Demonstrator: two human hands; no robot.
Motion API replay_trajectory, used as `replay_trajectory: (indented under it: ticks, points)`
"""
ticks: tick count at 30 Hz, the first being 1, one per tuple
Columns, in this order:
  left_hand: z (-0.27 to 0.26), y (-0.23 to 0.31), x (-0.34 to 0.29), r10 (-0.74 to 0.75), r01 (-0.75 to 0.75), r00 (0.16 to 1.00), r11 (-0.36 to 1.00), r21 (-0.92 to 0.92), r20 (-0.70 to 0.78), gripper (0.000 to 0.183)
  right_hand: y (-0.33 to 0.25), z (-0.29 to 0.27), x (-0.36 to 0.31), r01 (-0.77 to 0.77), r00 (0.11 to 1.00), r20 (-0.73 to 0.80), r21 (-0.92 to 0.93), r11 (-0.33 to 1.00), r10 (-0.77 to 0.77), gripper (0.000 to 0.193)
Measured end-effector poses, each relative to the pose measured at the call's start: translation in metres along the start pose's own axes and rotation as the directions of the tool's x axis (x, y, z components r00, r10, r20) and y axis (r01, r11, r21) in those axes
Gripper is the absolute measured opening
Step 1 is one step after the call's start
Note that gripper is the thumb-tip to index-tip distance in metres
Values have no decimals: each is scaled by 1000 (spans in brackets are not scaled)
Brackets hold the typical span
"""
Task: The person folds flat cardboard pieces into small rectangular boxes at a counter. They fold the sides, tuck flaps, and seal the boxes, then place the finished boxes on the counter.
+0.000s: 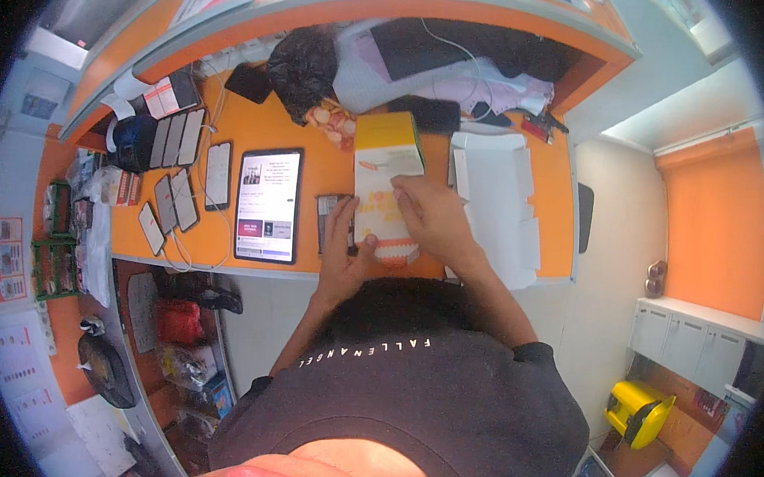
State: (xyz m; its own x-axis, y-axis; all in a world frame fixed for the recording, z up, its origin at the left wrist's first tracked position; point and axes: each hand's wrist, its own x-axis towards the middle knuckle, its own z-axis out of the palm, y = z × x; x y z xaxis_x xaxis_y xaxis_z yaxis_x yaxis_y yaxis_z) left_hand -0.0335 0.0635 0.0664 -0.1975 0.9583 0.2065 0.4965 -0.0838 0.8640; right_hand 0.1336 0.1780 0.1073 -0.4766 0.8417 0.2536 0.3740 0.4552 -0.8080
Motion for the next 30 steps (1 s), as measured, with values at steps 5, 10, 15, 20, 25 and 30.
replay_trajectory:
  ticks: [5,10,15,20,25,30]
  points:
    - [-5,6,9,20,-20,999,1000,-3,-25,53,0,-19,-9,-58,980,-189,5,998,58,18]
    - [-13,14,20,-5,5,1000,1000,0,-18,43,26,-41,-26,-150,935,-329,-24,988,134,15]
    - [-23,29,34,71,-71,997,997,29,-24,38,50,-50,-59,-301,950,-227,-502,810,213,39]
    - [-28,40,36,59,-59,998,998,11,-27,32,64,-31,-97,-525,790,-109,-627,575,603,77]
    - [-27,42,28,16,-19,1000,995,-99,-26,29,81,-30,-116,-417,887,-121,-624,661,446,60]
    - [-28,41,29,64,-66,996,997,-41,-58,28,82,-55,-103,-586,785,-51,-383,714,617,27]
